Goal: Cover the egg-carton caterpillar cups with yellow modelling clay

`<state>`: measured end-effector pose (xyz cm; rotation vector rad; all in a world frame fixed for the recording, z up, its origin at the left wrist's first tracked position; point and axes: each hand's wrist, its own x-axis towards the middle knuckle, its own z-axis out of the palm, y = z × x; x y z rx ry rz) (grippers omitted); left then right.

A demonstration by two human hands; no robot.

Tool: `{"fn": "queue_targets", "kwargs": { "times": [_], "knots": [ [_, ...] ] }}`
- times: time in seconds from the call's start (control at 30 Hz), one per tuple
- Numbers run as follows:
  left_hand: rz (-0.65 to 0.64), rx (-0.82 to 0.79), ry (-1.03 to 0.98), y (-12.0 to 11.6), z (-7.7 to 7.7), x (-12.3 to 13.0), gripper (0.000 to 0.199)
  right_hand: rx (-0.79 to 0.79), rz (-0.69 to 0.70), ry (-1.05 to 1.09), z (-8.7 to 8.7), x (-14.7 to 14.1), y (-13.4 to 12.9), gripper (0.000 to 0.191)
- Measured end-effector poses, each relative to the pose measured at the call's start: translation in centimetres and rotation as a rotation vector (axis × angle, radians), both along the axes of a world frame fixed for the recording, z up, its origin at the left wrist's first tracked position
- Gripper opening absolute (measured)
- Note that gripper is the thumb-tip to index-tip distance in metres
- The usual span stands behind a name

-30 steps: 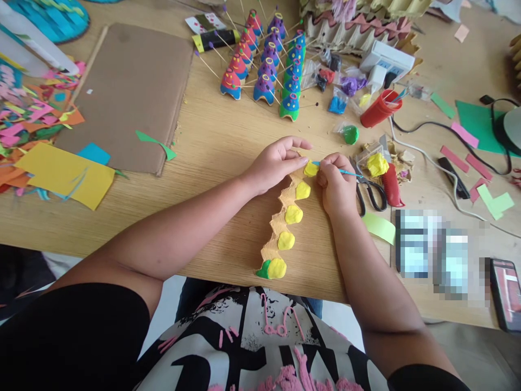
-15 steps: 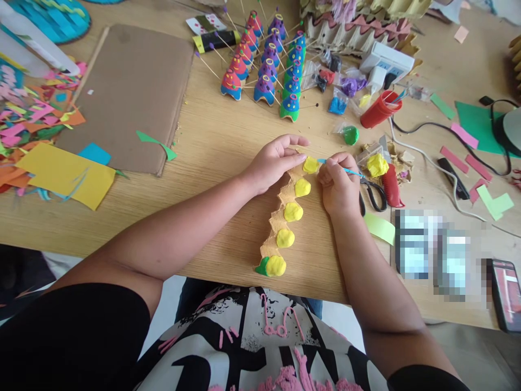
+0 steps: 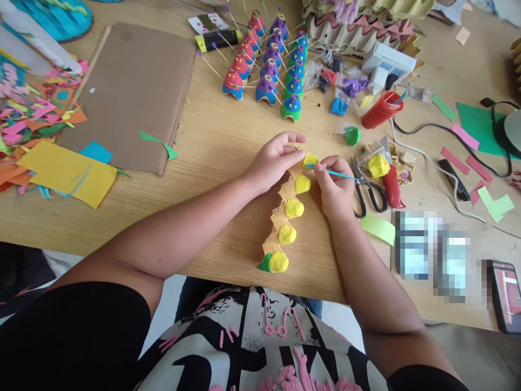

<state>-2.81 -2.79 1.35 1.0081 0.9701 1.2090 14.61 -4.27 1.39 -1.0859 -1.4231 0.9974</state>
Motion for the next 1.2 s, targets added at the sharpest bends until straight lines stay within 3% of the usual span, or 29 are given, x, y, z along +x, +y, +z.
{"fn": "queue_targets", "kwargs": {
  "times": [1.2],
  "knots": [
    [0.001,-0.052,-0.118,0.39,-0.32,-0.01,0.027,0.100,-0.018,-0.172,0.10,-0.03,0.00,0.045]
  ]
}}
